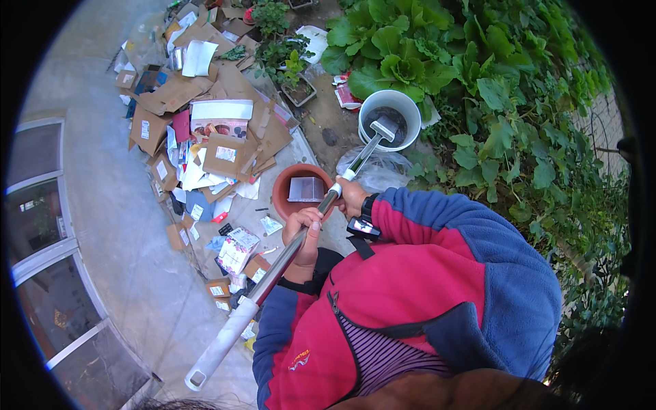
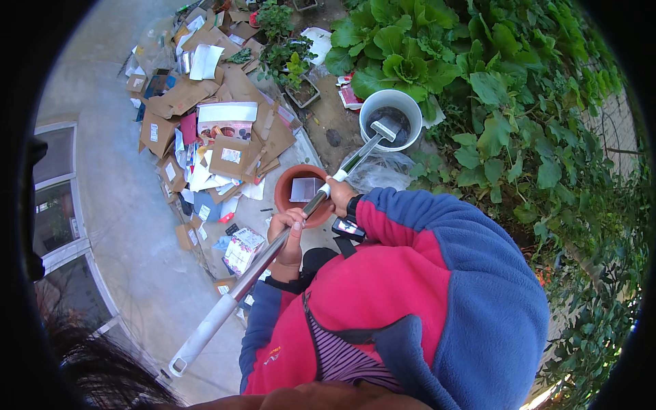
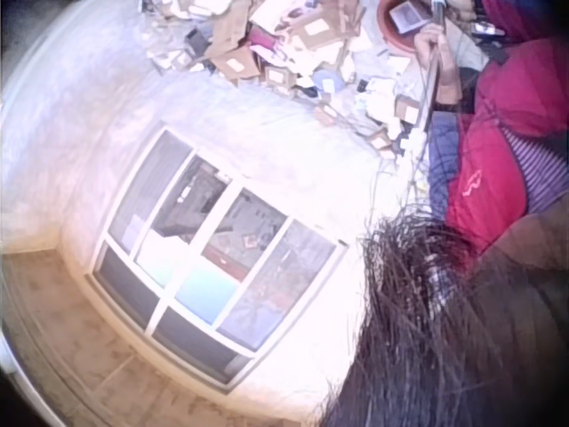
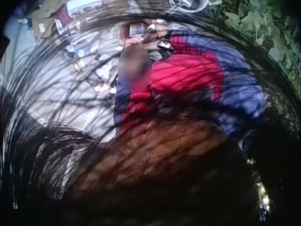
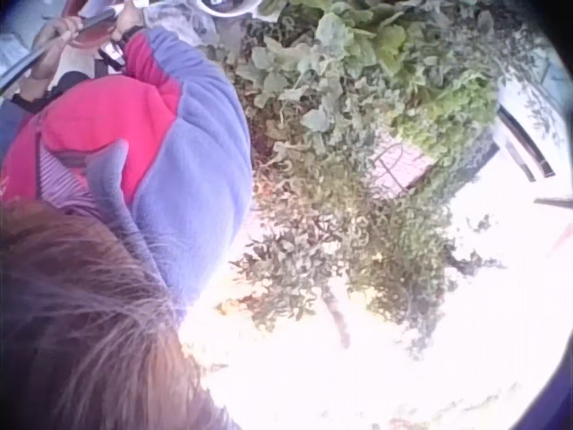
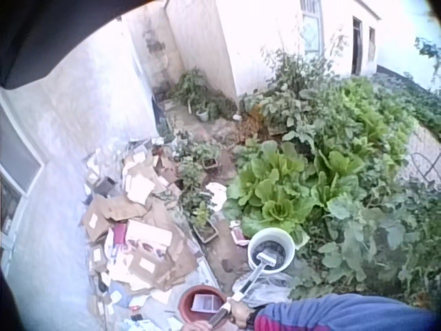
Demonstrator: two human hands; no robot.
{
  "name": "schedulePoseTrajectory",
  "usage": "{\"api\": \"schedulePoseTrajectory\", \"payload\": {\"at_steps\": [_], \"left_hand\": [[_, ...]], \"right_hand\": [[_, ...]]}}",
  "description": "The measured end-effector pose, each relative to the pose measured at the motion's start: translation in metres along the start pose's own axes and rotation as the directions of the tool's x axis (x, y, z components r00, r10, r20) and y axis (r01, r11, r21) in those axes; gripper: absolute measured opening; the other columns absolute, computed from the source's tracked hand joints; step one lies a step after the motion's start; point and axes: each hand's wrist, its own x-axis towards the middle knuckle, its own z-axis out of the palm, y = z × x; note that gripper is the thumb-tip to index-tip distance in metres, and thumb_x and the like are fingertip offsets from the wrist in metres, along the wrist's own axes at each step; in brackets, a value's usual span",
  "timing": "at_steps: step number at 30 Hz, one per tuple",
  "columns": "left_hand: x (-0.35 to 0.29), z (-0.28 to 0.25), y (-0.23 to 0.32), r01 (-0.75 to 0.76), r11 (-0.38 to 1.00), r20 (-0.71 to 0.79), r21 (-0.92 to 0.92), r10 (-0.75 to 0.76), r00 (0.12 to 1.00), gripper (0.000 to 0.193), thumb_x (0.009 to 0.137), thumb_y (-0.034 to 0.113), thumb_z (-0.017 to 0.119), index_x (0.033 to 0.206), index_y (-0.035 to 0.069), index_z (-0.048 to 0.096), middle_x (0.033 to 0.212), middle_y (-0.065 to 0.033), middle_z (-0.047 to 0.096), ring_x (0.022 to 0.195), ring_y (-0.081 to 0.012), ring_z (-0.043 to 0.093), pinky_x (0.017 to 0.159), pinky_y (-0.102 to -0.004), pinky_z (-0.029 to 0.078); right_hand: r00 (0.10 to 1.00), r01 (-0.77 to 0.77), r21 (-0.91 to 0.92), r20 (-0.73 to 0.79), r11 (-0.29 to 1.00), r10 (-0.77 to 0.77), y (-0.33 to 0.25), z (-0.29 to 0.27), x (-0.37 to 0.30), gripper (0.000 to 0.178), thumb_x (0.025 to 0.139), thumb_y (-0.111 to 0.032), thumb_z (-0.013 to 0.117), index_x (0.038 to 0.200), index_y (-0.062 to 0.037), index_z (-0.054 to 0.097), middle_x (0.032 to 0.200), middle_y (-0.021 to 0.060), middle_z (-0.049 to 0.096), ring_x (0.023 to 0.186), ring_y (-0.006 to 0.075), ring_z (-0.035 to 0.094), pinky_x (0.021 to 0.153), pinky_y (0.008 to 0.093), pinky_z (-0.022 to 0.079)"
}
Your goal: The person assembles a mop, then mops the tiled floor of a living room. They exit to a courtyard, dip the mop head into a bucket of water, wring it, and return to continue mopping the same area.
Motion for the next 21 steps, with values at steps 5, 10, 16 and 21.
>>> {"api": "schedulePoseTrajectory", "payload": {"at_steps": [5, 10, 16, 21], "left_hand": [[-0.014, -0.014, 0.058, -0.093, 0.993, -0.092, -0.07, 0.086, 0.992, 0.014, 0.084, 0.004, 0.056, 0.078, 0.004, 0.043, 0.074, -0.0086, 0.053, 0.078, -0.0231, 0.056, 0.073, -0.034, 0.046], [-0.036, -0.052, 0.161, -0.211, 0.976, -0.203, -0.048, 0.197, 0.959, 0.028, 0.092, 0.029, 0.053, 0.078, 0.011, 0.038, 0.06, -0.0022, 0.048, 0.06, -0.0169, 0.047, 0.063, -0.0327, 0.036], [-0.057, -0.084, 0.233, -0.395, 0.919, -0.316, -0.005, 0.373, 0.872, 0.028, 0.095, 0.033, 0.047, 0.077, 0.015, 0.036, 0.053, 0.0021, 0.045, 0.055, -0.0115, 0.044, 0.067, -0.0315, 0.03], [-0.068, -0.095, 0.25, -0.485, 0.873, -0.389, -0.059, 0.427, 0.816, 0.033, 0.095, 0.039, 0.048, 0.078, 0.014, 0.035, 0.052, 0.0012, 0.044, 0.053, -0.012, 0.044, 0.073, -0.0334, 0.035]], "right_hand": [[0.992, 0.039, 0.034, -0.117, 0.999, -0.035, -0.006, -0.031, 0.046, 0.039, 0.094, -0.045, 0.041, 0.077, -0.0118, 0.053, 0.06, 0.004, 0.055, 0.042, 0.0169, 0.045, 0.036, 0.0292, 0.022], [0.991, 0.029, 0.039, -0.129, 0.999, -0.024, -0.015, -0.049, 0.068, 0.035, 0.092, -0.045, 0.045, 0.082, -0.0124, 0.05, 0.059, 0.0045, 0.054, 0.041, 0.018, 0.049, 0.034, 0.0279, 0.021], [0.991, 0.069, 0.046, -0.114, 0.997, -0.063, -0.02, -0.036, 0.058, 0.036, 0.093, -0.045, 0.044, 0.085, -0.01, 0.05, 0.061, 0.0059, 0.056, 0.044, 0.0177, 0.049, 0.036, 0.0282, 0.022], [0.996, 0.089, -0.01, -0.02, 0.996, -0.089, -0.028, -0.016, 0.038, 0.039, 0.094, -0.043, 0.043, 0.079, -0.009, 0.052, 0.061, 0.0077, 0.056, 0.044, 0.0187, 0.045, 0.037, 0.0314, 0.023]]}}
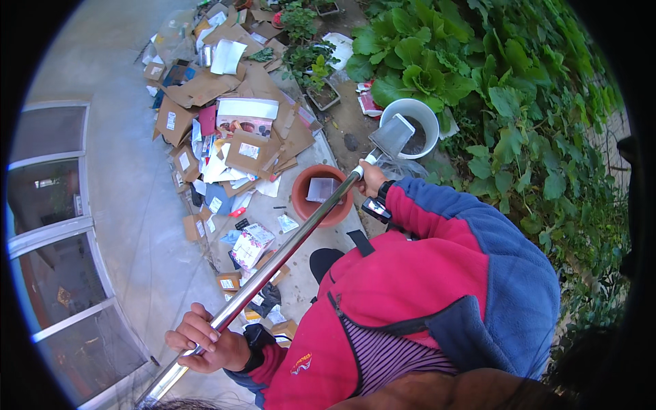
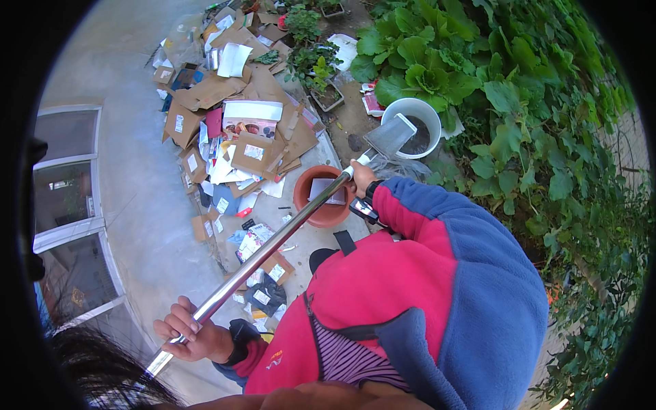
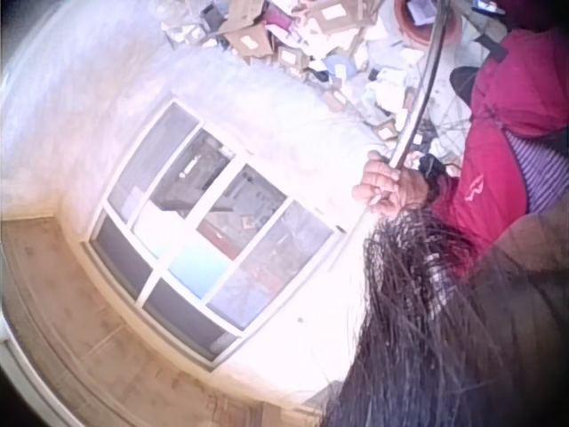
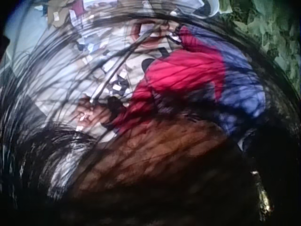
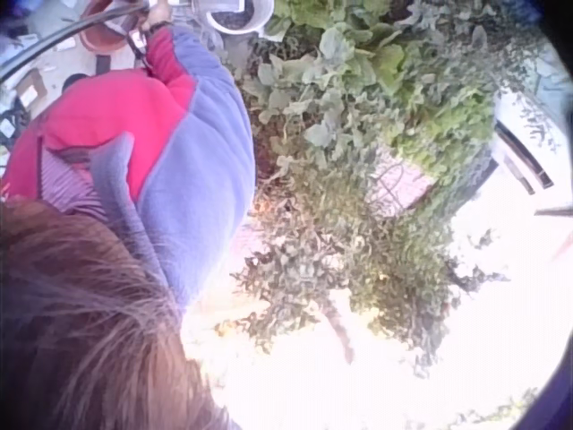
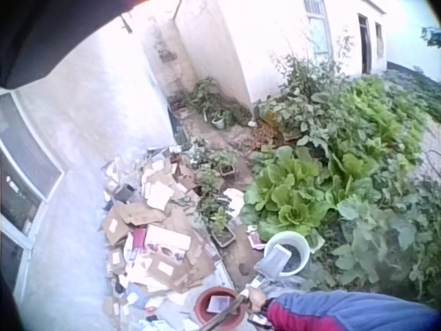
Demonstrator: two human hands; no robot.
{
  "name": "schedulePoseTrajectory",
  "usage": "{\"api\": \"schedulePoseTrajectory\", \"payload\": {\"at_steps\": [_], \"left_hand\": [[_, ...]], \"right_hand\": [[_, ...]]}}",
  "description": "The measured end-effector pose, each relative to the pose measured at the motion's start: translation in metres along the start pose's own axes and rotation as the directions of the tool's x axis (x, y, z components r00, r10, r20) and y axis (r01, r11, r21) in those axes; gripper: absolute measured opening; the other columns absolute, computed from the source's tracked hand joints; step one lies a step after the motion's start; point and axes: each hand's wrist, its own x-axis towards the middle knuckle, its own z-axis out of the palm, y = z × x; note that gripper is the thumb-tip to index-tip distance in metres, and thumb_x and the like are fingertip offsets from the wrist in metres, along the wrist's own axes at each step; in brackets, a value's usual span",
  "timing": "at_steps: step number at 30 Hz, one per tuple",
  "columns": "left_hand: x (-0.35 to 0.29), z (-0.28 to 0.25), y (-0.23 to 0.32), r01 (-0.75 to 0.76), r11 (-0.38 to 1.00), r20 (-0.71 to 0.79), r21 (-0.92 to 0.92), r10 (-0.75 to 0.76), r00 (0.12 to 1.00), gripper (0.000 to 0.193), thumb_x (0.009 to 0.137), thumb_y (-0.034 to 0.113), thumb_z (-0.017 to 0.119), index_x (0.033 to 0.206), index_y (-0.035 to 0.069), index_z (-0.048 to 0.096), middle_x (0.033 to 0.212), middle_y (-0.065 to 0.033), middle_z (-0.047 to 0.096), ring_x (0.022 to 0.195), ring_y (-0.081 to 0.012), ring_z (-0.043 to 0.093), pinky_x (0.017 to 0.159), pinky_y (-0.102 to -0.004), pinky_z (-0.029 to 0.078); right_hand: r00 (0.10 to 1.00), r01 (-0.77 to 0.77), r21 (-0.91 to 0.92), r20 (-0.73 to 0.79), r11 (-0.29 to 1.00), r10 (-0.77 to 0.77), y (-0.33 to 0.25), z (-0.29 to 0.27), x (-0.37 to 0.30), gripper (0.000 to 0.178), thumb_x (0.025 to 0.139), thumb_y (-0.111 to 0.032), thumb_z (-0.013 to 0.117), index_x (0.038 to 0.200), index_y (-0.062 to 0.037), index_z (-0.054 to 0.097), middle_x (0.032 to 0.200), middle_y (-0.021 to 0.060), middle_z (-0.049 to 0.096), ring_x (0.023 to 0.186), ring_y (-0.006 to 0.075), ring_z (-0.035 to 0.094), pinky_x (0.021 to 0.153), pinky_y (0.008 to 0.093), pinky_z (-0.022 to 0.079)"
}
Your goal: The person assembles a mop, then mops the tiled floor of a living room. They exit to a courtyard, dip the mop head into a bucket of water, wring it, and return to continue mopping the same area.
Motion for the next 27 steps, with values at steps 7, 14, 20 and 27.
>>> {"api": "schedulePoseTrajectory", "payload": {"at_steps": [7, 14, 20, 27], "left_hand": [[-0.013, -0.015, 0.037, -0.12, 0.99, -0.15, 0.069, 0.129, 0.98, 0.031, 0.094, 0.035, 0.05, 0.078, 0.014, 0.035, 0.053, 0.0037, 0.041, 0.053, -0.0071, 0.04, 0.064, -0.0303, 0.028], [-0.068, -0.063, 0.085, -0.178, 0.974, -0.46, 0.142, 0.224, 0.859, 0.026, 0.094, 0.032, 0.051, 0.082, 0.012, 0.04, 0.063, 0.0039, 0.035, 0.054, -0.0066, 0.038, 0.061, -0.0279, 0.027], [-0.149, -0.119, 0.112, -0.193, 0.96, -0.745, 0.204, 0.28, 0.605, 0.024, 0.093, 0.028, 0.051, 0.077, 0.014, 0.041, 0.059, 0.0052, 0.033, 0.053, -0.0071, 0.037, 0.059, -0.0259, 0.031], [-0.243, -0.152, 0.079, -0.183, 0.968, -0.94, 0.169, 0.214, 0.264, 0.026, 0.091, 0.023, 0.048, 0.067, 0.017, 0.04, 0.057, 0.0062, 0.038, 0.052, -0.0066, 0.04, 0.054, -0.0252, 0.035]], "right_hand": [[0.958, -0.168, 0.106, 0.25, 0.98, 0.137, -0.017, 0.013, -0.032, 0.036, 0.09, -0.038, 0.044, 0.085, -0.0047, 0.058, 0.072, 0.0086, 0.065, 0.053, 0.0172, 0.048, 0.046, 0.0284, 0.031], [0.937, -0.241, 0.08, 0.279, 0.967, 0.21, -0.016, 0.042, -0.067, 0.019, 0.09, -0.027, 0.054, 0.09, -0.0073, 0.053, 0.077, 0.0032, 0.061, 0.067, 0.0163, 0.057, 0.05, 0.0251, 0.038], [0.895, -0.318, 0.006, 0.332, 0.948, 0.298, 0.008, 0.077, -0.064, 0.012, 0.088, -0.018, 0.053, 0.088, -0.0059, 0.052, 0.073, 0.0037, 0.057, 0.065, 0.0186, 0.056, 0.05, 0.0271, 0.038], [0.943, -0.207, -0.035, 0.259, 0.978, 0.209, 0.049, 0.139, -0.069, 0.006, 0.083, -0.011, 0.051, 0.083, -0.0057, 0.05, 0.068, 0.0033, 0.055, 0.064, 0.0183, 0.055, 0.066, 0.0318, 0.05]]}}
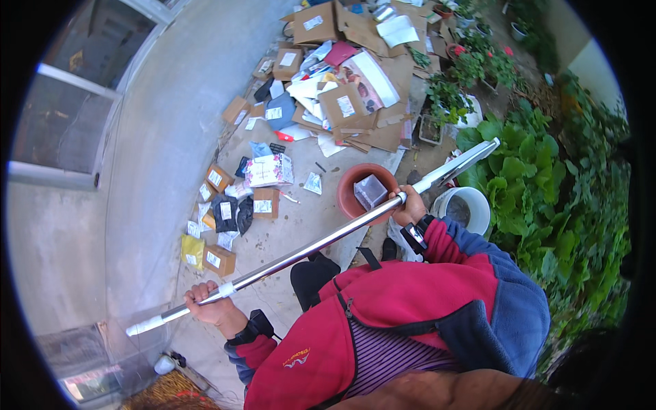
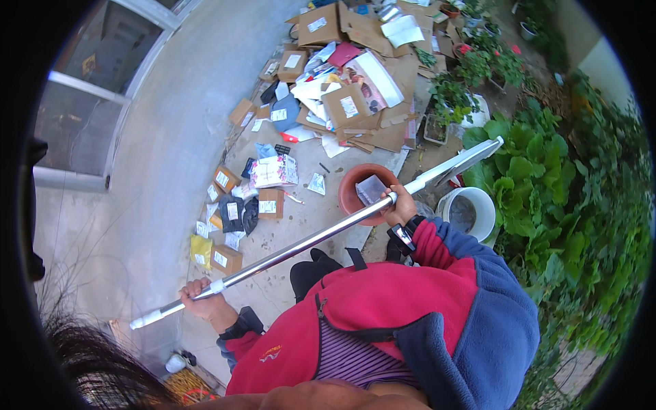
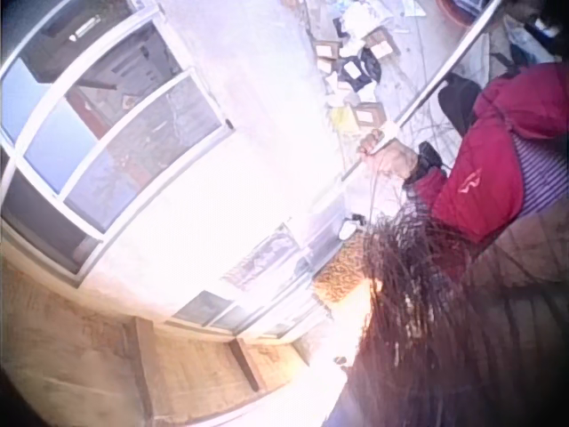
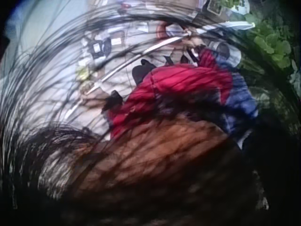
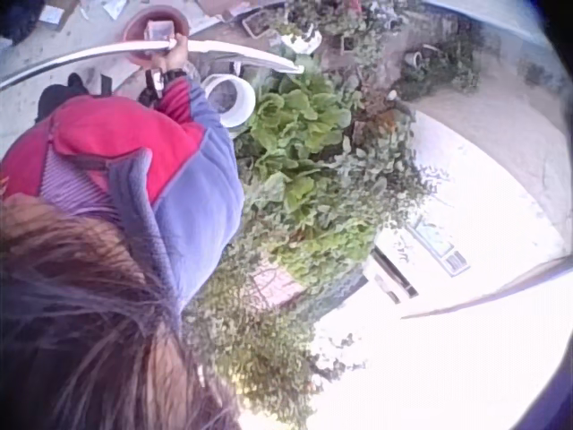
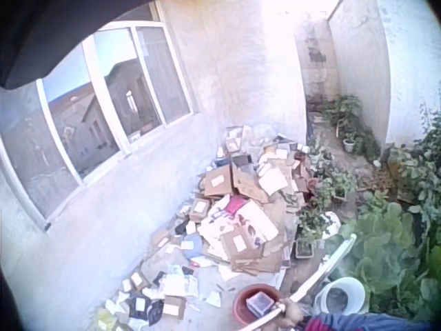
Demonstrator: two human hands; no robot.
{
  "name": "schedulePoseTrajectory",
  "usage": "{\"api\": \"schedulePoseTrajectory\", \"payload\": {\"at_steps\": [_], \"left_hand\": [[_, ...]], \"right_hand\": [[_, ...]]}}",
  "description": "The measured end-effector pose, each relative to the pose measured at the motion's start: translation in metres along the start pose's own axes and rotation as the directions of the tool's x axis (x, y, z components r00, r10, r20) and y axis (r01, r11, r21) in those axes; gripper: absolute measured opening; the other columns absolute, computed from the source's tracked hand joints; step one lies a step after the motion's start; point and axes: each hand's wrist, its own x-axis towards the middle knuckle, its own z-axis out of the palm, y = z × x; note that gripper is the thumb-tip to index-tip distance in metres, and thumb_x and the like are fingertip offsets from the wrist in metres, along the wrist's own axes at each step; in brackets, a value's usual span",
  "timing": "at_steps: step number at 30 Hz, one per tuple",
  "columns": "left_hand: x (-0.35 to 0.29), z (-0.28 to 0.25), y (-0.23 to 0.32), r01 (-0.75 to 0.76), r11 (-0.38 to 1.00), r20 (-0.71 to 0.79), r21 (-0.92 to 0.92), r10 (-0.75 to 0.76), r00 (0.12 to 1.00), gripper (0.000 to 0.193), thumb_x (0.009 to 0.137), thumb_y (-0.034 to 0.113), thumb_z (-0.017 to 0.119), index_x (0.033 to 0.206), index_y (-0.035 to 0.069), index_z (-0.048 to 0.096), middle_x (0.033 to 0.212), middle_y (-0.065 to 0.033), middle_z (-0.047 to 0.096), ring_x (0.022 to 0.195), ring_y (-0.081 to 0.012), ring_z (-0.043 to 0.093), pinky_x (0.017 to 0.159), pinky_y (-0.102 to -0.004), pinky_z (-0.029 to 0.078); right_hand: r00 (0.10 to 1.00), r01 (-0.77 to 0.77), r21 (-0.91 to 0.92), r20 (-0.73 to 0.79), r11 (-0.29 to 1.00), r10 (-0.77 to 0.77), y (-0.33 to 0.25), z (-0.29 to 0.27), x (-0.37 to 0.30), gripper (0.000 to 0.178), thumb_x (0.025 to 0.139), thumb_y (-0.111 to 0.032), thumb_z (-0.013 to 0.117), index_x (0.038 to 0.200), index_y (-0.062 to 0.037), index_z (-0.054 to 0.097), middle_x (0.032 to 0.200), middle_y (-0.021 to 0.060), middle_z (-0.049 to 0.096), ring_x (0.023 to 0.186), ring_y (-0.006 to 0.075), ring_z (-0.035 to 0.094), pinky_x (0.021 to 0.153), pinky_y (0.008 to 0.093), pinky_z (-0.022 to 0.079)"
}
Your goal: The person assembles a mop, then mops the tiled floor of a living room. They exit to a courtyard, dip the mop head into a bucket of water, wring it, and return to continue mopping the same area.
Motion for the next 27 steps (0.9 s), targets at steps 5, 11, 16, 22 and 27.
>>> {"api": "schedulePoseTrajectory", "payload": {"at_steps": [5, 11, 16, 22, 27], "left_hand": [[-0.012, -0.039, -0.049, 0.11, 0.993, -0.224, -0.032, -0.114, 0.968, 0.024, 0.088, 0.021, 0.048, 0.067, 0.018, 0.037, 0.061, 0.0058, 0.039, 0.058, -0.0083, 0.043, 0.056, -0.0254, 0.038], [-0.014, -0.08, -0.082, 0.163, 0.979, -0.521, -0.121, -0.202, 0.829, 0.021, 0.086, 0.015, 0.052, 0.07, 0.011, 0.04, 0.063, -0.0014, 0.04, 0.063, -0.0149, 0.046, 0.061, -0.0289, 0.043], [0.036, -0.176, -0.001, 0.013, 1.0, -0.606, 0.001, -0.01, 0.796, 0.024, 0.089, 0.02, 0.053, 0.072, 0.011, 0.04, 0.062, -0.0009, 0.04, 0.06, -0.0143, 0.045, 0.059, -0.0273, 0.042], [0.075, -0.288, 0.2, -0.055, 0.992, -0.869, 0.11, 0.123, 0.48, 0.028, 0.095, 0.032, 0.05, 0.072, 0.017, 0.042, 0.058, 0.0059, 0.042, 0.051, -0.0073, 0.044, 0.049, -0.0225, 0.036], [0.071, -0.304, 0.295, -0.218, 0.964, -0.857, 0.156, 0.241, 0.455, 0.03, 0.095, 0.029, 0.048, 0.069, 0.017, 0.04, 0.057, 0.0067, 0.041, 0.05, -0.0074, 0.045, 0.048, -0.0213, 0.037]], "right_hand": [[0.981, -0.149, -0.165, 0.098, 0.975, 0.166, 0.084, 0.053, -0.017, 0.004, 0.086, -0.013, 0.055, 0.085, -0.0094, 0.053, 0.077, 0.0044, 0.06, 0.075, 0.0188, 0.06, 0.065, 0.0288, 0.048], [0.86, -0.328, -0.459, 0.217, 0.826, 0.462, 0.189, 0.089, -0.042, 0.003, 0.089, -0.012, 0.054, 0.089, -0.0143, 0.052, 0.094, 0.003, 0.061, 0.099, 0.0206, 0.06, 0.068, 0.0284, 0.043], [0.859, -0.32, -0.558, 0.17, 0.766, 0.483, 0.234, 0.117, -0.001, 0.008, 0.085, -0.011, 0.057, 0.091, -0.0099, 0.052, 0.094, 0.0077, 0.062, 0.092, 0.0201, 0.06, 0.071, 0.0292, 0.045], [0.969, -0.174, -0.642, 0.024, 0.747, 0.245, 0.289, 0.192, -0.001, 0.008, 0.077, -0.013, 0.059, 0.082, -0.0102, 0.054, 0.078, 0.0024, 0.06, 0.078, 0.0204, 0.059, 0.075, 0.0343, 0.047], [0.913, -0.319, -0.672, -0.028, 0.669, 0.407, 0.412, 0.245, -0.023, 0.007, 0.077, -0.015, 0.059, 0.081, -0.0125, 0.053, 0.074, 0.0001, 0.058, 0.079, 0.0181, 0.058, 0.069, 0.0328, 0.045]]}}
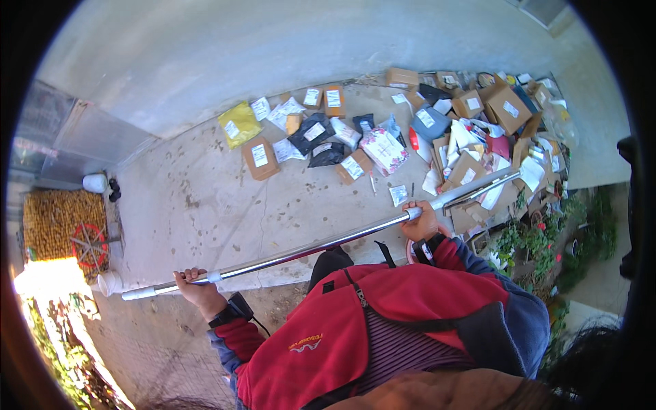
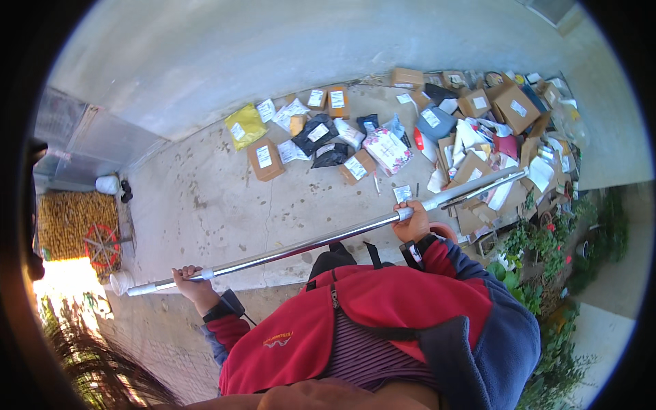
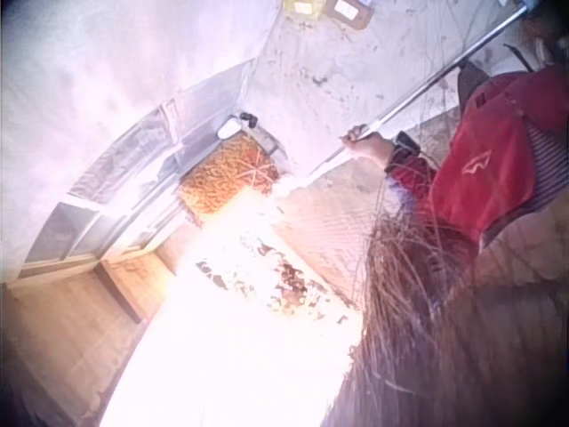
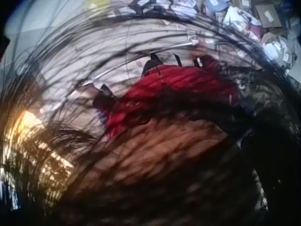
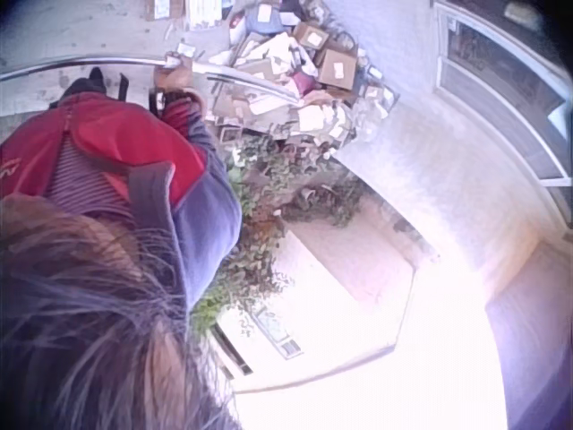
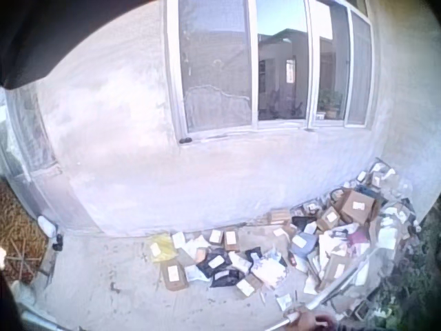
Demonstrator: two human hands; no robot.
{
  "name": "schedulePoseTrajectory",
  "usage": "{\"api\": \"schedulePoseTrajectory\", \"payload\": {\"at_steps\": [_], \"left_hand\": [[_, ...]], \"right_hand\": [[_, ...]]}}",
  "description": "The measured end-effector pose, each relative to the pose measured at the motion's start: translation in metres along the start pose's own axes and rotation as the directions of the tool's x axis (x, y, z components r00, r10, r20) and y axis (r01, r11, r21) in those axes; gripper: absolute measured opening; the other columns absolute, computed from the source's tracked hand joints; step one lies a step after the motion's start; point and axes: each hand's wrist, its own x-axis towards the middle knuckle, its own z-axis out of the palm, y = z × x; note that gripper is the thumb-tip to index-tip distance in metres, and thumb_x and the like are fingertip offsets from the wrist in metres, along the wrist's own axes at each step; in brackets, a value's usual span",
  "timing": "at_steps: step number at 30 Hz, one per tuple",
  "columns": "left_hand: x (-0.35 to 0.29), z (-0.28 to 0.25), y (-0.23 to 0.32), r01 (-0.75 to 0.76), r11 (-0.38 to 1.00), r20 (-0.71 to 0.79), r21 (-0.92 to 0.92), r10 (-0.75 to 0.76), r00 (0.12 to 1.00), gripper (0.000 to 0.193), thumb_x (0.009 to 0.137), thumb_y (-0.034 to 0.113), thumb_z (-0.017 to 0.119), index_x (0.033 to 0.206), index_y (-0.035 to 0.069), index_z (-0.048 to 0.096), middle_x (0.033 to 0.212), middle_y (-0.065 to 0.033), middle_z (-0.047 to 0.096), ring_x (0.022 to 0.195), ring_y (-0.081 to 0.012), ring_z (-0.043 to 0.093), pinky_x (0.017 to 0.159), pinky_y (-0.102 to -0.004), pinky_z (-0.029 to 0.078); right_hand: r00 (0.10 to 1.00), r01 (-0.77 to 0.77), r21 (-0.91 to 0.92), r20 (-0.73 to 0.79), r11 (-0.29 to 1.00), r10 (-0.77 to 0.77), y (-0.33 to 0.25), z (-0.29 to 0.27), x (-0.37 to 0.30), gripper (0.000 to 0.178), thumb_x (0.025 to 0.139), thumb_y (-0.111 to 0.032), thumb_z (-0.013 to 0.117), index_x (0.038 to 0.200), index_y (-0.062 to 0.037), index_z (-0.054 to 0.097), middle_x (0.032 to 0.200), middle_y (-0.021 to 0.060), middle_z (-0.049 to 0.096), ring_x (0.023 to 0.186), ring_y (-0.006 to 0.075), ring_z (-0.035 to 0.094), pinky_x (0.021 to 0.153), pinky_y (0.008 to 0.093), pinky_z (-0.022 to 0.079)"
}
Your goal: The person assembles a mop, then mops the tiled floor of a living room. They exit to a courtyard, dip the mop head into a bucket of water, wring it, and return to continue mopping the same area.
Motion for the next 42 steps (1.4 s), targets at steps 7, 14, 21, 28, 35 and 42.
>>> {"api": "schedulePoseTrajectory", "payload": {"at_steps": [7, 14, 21, 28, 35, 42], "left_hand": [[-0.02, -0.013, 0.08, -0.144, 0.972, -0.083, -0.184, 0.13, 0.988, 0.029, 0.096, 0.024, 0.045, 0.068, 0.016, 0.04, 0.057, 0.006, 0.041, 0.051, -0.0074, 0.043, 0.051, -0.0223, 0.038], [-0.048, 0.051, 0.073, -0.351, 0.908, -0.034, -0.227, 0.353, 0.935, 0.02, 0.092, 0.015, 0.053, 0.077, 0.014, 0.041, 0.062, 0.0014, 0.039, 0.058, -0.0112, 0.038, 0.06, -0.027, 0.039], [-0.047, 0.038, 0.216, -0.651, 0.747, -0.201, -0.136, 0.622, 0.756, 0.028, 0.095, 0.02, 0.052, 0.071, 0.014, 0.039, 0.058, 0.0034, 0.035, 0.052, -0.009, 0.036, 0.053, -0.0235, 0.037], [-0.107, 0.004, 0.325, -0.875, 0.468, -0.344, 0.122, 0.847, 0.405, 0.03, 0.097, 0.028, 0.05, 0.071, 0.014, 0.045, 0.056, 0.0061, 0.042, 0.051, -0.0041, 0.041, 0.048, -0.0183, 0.034], [-0.064, 0.016, 0.333, -0.956, 0.223, -0.434, 0.192, 0.893, 0.121, 0.026, 0.097, 0.023, 0.05, 0.074, 0.014, 0.045, 0.061, 0.0051, 0.039, 0.052, -0.005, 0.037, 0.049, -0.0196, 0.031], [0.097, 0.004, 0.333, -0.944, 0.271, -0.499, 0.19, 0.854, 0.145, 0.028, 0.095, 0.023, 0.054, 0.074, 0.012, 0.039, 0.061, 0.0025, 0.039, 0.055, -0.0083, 0.041, 0.053, -0.022, 0.036]], "right_hand": [[0.931, -0.268, -0.177, 0.204, 0.947, 0.302, 0.116, 0.148, 0.001, 0.006, 0.08, -0.015, 0.056, 0.08, -0.0091, 0.053, 0.079, 0.0022, 0.058, 0.082, 0.0179, 0.057, 0.065, 0.0318, 0.045], [0.462, -0.651, -0.585, 0.201, 0.484, 0.864, 0.286, 0.28, -0.063, 0.02, 0.084, -0.021, 0.061, 0.1, -0.0096, 0.054, 0.106, 0.0045, 0.062, 0.08, 0.0133, 0.05, 0.066, 0.0265, 0.041], [0.545, -0.6, -0.677, 0.045, 0.426, 0.838, 0.345, 0.38, 0.025, 0.022, 0.075, -0.021, 0.066, 0.091, -0.0107, 0.055, 0.09, 0.0032, 0.063, 0.075, 0.0144, 0.054, 0.06, 0.0263, 0.04], [0.545, -0.419, -0.837, 0.078, 0.352, 0.835, 0.434, 0.463, 0.11, 0.025, 0.072, -0.023, 0.065, 0.09, -0.0136, 0.05, 0.08, 0.0035, 0.056, 0.071, 0.0153, 0.054, 0.054, 0.0273, 0.038], [0.337, -0.558, -0.83, -0.196, 0.027, 0.921, 0.577, 0.486, 0.062, 0.018, 0.077, -0.028, 0.06, 0.088, -0.0156, 0.051, 0.083, 0.0004, 0.058, 0.071, 0.0168, 0.056, 0.052, 0.028, 0.039], [-0.146, -0.338, -0.794, -0.486, -0.506, 0.861, 0.718, 0.518, -0.066, 0.03, 0.086, -0.041, 0.054, 0.089, -0.0115, 0.061, 0.081, 0.0025, 0.063, 0.08, 0.0174, 0.057, 0.063, 0.0278, 0.037]]}}
